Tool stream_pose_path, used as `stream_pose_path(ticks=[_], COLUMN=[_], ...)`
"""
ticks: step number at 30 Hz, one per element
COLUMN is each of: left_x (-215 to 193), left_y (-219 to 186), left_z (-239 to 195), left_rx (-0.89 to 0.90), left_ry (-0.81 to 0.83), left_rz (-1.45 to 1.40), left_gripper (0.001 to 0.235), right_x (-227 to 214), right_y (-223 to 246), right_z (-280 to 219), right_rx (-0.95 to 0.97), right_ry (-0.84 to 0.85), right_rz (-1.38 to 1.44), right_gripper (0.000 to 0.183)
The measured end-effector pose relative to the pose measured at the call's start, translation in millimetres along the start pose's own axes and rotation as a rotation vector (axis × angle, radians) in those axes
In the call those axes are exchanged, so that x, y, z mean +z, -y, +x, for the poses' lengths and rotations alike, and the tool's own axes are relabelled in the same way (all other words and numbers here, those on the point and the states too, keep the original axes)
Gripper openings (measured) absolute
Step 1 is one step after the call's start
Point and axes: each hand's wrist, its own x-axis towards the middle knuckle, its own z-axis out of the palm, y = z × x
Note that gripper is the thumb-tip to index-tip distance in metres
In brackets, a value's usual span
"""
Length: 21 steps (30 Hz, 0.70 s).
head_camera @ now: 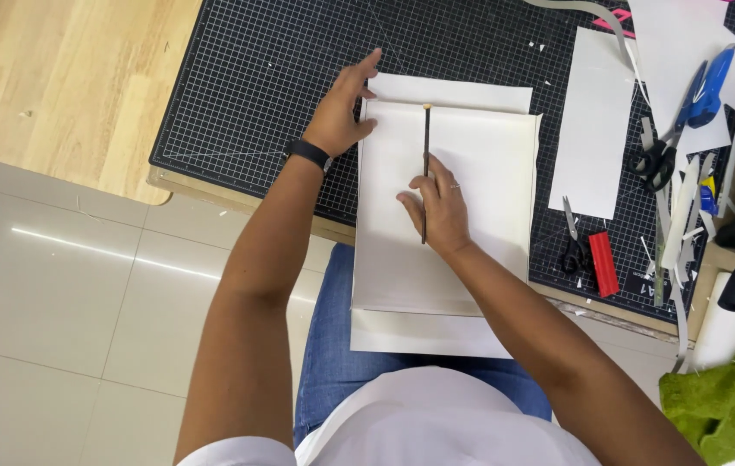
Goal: Applying adhesive to the edges of a cardboard box using a brush and trimming material with scissors.
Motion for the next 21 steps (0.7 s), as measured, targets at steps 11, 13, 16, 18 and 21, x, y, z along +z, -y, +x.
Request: stream_pose_path(ticks=[11, 13, 16, 18, 21], left_x=[-27, -29, -25, -21, -14], left_y=[-9, -15, -12, -16, -26], left_z=[73, 93, 114, 125, 133], left_rx=[-0.468, -0.510, -0.561, -0.562, -0.585], left_ry=[0.349, 0.449, 0.656, 0.754, 0.861], left_rz=[0.166, 0.219, 0.297, 0.331, 0.481], left_gripper=[0.093, 0.091, 0.092, 0.095, 0.101], right_x=[-2, 0, -1, -2, -2], right_y=[5, 3, 3, 3, 3], right_z=[3, 5, 2, 3, 5], right_rx=[0.021, 0.011, 0.013, 0.016, 0.004], right_ry=[-0.056, -0.074, -0.082, -0.082, -0.093], right_rz=[-0.060, -0.068, -0.078, -0.081, -0.078], right_gripper=[0.028, 0.028, 0.028, 0.028, 0.028])
